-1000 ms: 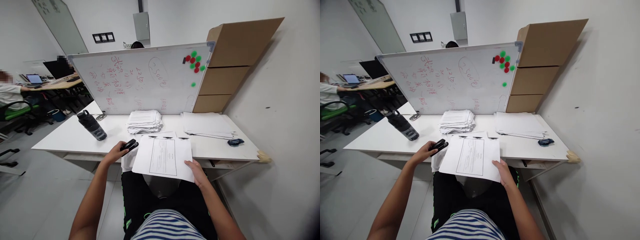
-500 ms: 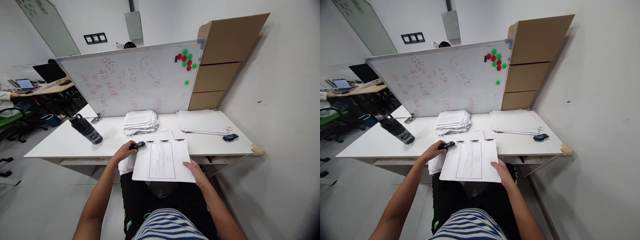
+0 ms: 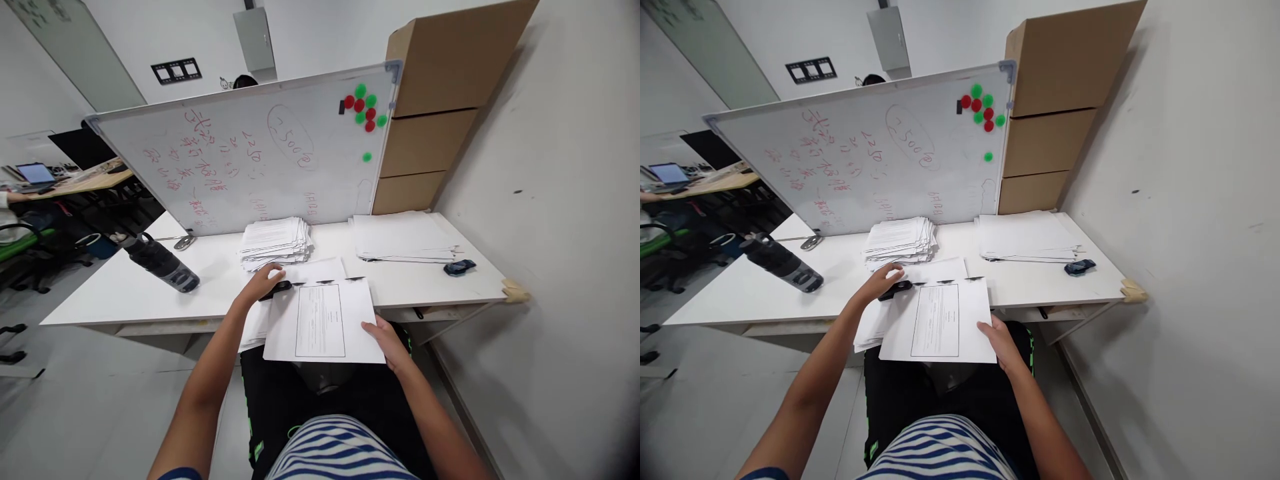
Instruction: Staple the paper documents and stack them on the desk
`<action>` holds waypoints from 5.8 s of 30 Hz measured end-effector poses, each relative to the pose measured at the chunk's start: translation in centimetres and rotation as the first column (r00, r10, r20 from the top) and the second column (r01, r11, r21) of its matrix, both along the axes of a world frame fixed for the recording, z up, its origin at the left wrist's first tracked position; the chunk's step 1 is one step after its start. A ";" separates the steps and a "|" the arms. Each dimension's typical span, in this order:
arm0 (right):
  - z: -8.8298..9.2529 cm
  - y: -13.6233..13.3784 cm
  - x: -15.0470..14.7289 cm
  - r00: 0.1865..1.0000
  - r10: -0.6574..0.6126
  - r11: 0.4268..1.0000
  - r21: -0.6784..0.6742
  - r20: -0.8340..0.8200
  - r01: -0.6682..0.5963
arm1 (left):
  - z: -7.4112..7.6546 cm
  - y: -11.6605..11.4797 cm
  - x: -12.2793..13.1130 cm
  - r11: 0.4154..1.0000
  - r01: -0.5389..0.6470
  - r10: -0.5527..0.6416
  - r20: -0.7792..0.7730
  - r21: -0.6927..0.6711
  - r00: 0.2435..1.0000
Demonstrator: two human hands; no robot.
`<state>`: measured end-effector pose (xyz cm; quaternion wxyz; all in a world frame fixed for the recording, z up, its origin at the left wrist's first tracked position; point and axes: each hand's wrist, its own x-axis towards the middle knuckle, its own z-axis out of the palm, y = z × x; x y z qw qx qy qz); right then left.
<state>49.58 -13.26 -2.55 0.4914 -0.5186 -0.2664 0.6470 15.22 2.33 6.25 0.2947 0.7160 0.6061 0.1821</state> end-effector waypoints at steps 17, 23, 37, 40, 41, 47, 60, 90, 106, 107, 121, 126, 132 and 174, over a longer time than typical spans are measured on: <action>0.7 1.4 2.0 0.986 0.008 1.000 0.001 0.164 -0.008 | -3.3 3.4 5.2 0.990 -0.021 0.079 -0.435 0.136 0.897; -0.5 0.4 1.8 0.985 0.006 0.995 -0.096 0.173 0.011 | -3.7 3.8 6.1 0.998 0.007 0.024 -0.508 0.058 0.861; 0.7 0.7 4.7 0.841 0.436 0.889 -0.295 0.320 -0.349 | -3.7 3.4 6.2 0.999 -0.010 0.024 -0.500 0.031 0.865; 0.4 0.4 4.9 0.834 0.437 0.893 -0.271 0.337 -0.359 | -3.9 3.5 6.0 1.000 -0.008 0.020 -0.497 0.027 0.868; 0.3 0.3 4.9 0.836 0.434 0.895 -0.267 0.335 -0.357 | -3.9 3.5 6.0 1.000 -0.007 0.021 -0.496 0.030 0.868; 0.7 0.0 3.8 0.887 0.354 0.929 -0.222 0.298 -0.296 | -4.0 3.4 5.7 0.996 -0.029 0.065 -0.459 0.085 0.886; -1.3 -1.6 -0.7 0.698 -0.026 1.000 0.021 0.716 0.015 | -2.1 1.5 3.9 0.904 -0.132 0.206 -0.144 0.407 0.968; -0.1 -2.1 4.8 0.943 -0.332 0.926 0.203 0.037 0.318 | -5.8 1.3 -15.6 0.785 -0.547 0.610 -0.209 0.291 0.764; 0.2 3.8 -1.4 0.930 -0.207 0.968 0.203 0.304 0.149 | -8.1 0.2 -13.6 0.709 -0.485 0.682 -0.324 0.512 0.656; -0.2 4.6 -1.9 0.895 -0.216 0.968 0.205 0.389 0.145 | -8.2 0.2 -13.6 0.710 -0.486 0.681 -0.322 0.510 0.658; -0.4 8.0 -3.1 0.325 -0.163 0.962 0.223 0.931 -0.155 | -7.7 0.2 -13.2 0.702 -0.509 0.690 -0.298 0.497 0.660; 1.2 10.3 -4.2 0.466 0.020 0.967 0.102 0.885 -0.235 | -7.6 0.2 -13.1 0.699 -0.518 0.695 -0.300 0.492 0.653; 1.8 10.2 -6.0 0.517 0.066 0.962 0.083 0.854 -0.260 | -7.5 0.2 -13.1 0.703 -0.525 0.693 -0.293 0.480 0.659; 1.2 17.6 0.0 0.430 -0.327 0.937 0.348 0.842 0.032 | -7.5 0.4 -13.2 0.693 -0.529 0.701 -0.285 0.489 0.654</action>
